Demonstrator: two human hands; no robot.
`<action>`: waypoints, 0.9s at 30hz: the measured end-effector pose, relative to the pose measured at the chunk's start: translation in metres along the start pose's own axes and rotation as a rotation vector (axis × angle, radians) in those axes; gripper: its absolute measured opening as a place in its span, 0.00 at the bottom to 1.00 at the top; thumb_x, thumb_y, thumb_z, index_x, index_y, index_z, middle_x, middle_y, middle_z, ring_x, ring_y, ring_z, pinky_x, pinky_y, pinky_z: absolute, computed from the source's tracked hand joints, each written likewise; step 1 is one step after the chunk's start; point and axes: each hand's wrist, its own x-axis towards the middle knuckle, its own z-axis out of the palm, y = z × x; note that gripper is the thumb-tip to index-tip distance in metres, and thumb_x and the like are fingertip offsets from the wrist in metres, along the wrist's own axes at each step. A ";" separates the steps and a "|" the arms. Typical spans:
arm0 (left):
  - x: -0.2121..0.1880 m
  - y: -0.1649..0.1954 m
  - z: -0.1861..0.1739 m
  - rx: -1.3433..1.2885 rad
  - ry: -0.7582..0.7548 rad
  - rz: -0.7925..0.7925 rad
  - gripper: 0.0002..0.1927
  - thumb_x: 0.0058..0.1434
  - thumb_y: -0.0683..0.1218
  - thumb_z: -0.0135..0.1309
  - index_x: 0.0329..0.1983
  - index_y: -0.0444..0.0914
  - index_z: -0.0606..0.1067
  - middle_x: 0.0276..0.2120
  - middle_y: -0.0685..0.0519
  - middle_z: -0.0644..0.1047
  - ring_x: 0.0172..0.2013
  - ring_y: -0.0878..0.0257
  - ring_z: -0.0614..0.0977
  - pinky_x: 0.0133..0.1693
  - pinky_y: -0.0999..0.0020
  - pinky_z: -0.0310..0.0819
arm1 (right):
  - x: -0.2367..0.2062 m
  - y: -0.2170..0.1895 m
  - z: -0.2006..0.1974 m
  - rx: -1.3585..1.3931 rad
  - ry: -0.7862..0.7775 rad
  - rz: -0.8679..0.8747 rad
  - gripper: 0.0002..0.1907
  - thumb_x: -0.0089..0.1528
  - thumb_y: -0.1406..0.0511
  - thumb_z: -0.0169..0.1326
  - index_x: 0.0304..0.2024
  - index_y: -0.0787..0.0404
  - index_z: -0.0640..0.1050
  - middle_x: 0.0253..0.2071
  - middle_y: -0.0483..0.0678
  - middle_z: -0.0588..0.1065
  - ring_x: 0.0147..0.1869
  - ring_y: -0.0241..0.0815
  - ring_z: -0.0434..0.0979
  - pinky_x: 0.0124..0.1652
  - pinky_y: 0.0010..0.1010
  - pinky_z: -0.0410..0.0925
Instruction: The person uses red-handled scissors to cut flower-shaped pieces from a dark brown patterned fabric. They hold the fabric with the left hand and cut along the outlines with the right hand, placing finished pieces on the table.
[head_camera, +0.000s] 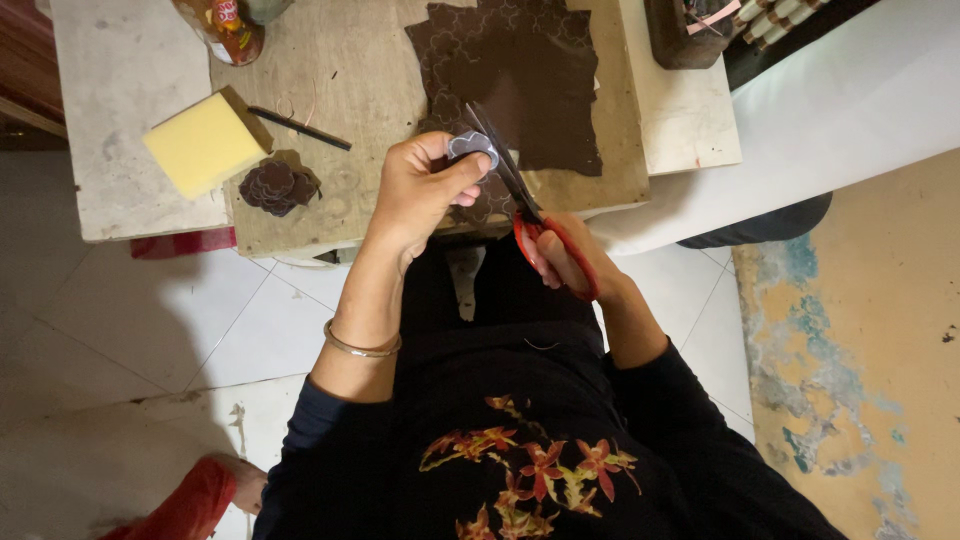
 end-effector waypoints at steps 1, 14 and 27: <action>0.000 0.000 0.000 -0.004 0.002 0.003 0.03 0.63 0.41 0.63 0.36 0.36 0.80 0.29 0.56 0.81 0.27 0.73 0.79 0.30 0.78 0.77 | 0.000 0.001 0.001 -0.018 0.029 0.037 0.11 0.57 0.66 0.40 0.21 0.62 0.69 0.15 0.43 0.65 0.15 0.35 0.66 0.17 0.25 0.61; -0.006 0.005 -0.004 -0.075 0.009 0.059 0.04 0.62 0.36 0.61 0.40 0.34 0.79 0.32 0.55 0.81 0.32 0.72 0.80 0.34 0.77 0.77 | -0.010 -0.012 -0.011 -0.038 -0.093 -0.321 0.17 0.61 0.60 0.48 0.47 0.64 0.76 0.28 0.40 0.66 0.29 0.32 0.68 0.31 0.24 0.65; -0.011 0.012 -0.004 -0.016 -0.006 0.066 0.06 0.58 0.36 0.66 0.38 0.35 0.82 0.30 0.57 0.82 0.28 0.75 0.77 0.30 0.80 0.71 | -0.013 -0.016 -0.010 -0.060 -0.106 -0.331 0.27 0.64 0.45 0.51 0.44 0.62 0.78 0.27 0.39 0.65 0.27 0.31 0.69 0.27 0.24 0.65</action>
